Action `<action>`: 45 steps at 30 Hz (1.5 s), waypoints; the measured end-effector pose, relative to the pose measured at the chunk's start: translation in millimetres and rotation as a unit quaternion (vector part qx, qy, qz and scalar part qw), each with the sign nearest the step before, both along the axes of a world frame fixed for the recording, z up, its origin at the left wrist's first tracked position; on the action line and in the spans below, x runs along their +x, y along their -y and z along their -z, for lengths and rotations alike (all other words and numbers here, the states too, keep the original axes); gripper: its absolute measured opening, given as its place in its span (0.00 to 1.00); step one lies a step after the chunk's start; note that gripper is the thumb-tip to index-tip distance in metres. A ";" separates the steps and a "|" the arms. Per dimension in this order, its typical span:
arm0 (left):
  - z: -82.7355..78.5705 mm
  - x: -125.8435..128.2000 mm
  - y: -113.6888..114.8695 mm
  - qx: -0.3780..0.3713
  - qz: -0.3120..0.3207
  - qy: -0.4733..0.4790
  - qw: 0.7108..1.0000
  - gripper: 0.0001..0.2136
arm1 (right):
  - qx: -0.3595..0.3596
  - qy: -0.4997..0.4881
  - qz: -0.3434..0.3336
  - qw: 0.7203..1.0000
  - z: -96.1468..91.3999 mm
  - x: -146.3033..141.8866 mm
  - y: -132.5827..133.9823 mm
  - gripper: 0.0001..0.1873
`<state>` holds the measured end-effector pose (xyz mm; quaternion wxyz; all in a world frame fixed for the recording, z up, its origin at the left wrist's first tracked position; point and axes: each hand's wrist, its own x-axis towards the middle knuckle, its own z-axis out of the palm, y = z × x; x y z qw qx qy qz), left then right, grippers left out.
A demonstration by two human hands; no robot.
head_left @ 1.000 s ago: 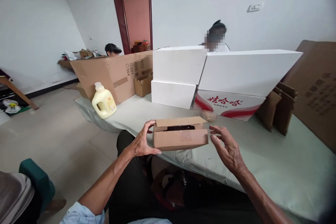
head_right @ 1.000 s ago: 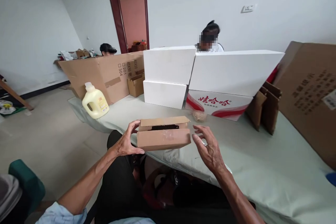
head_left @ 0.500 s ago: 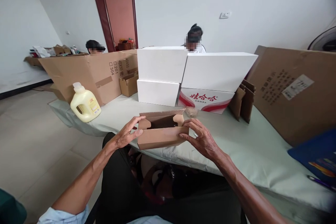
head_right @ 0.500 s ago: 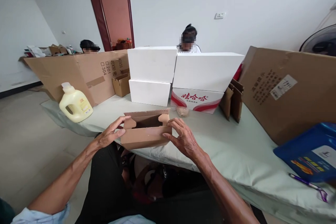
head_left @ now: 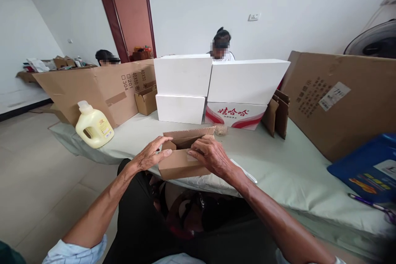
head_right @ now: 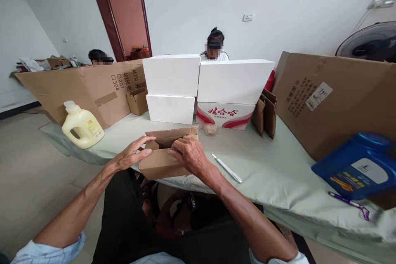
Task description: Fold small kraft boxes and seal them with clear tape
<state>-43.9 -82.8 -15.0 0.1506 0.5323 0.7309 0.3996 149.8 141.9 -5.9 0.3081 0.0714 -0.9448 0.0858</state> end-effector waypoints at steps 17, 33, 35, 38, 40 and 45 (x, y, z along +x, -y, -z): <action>-22.9 -29.8 -12.1 -0.083 0.103 -0.042 0.990 0.29 | 0.120 0.038 -0.045 0.991 -14.2 9.6 -37.7 0.37; -14.5 -42.1 -4.7 -0.047 0.137 0.078 0.986 0.45 | -0.178 0.191 -0.087 0.961 -43.5 31.5 -55.1 0.35; -8.0 -42.5 -2.8 -0.015 0.122 0.093 0.988 0.43 | -0.223 0.182 -0.085 0.954 -45.6 33.7 -60.0 0.35; 3.6 -41.0 -0.1 0.020 0.106 0.106 0.989 0.42 | -0.277 0.132 -0.072 0.949 -37.1 38.2 -66.0 0.37; 12.2 -38.9 0.9 0.041 0.089 0.107 0.989 0.42 | -0.312 0.081 -0.055 0.945 -23.1 41.4 -67.6 0.38; 34.9 -35.2 -6.3 0.117 0.033 0.126 0.985 0.44 | -0.369 -0.070 0.023 0.927 19.9 46.3 -61.3 0.37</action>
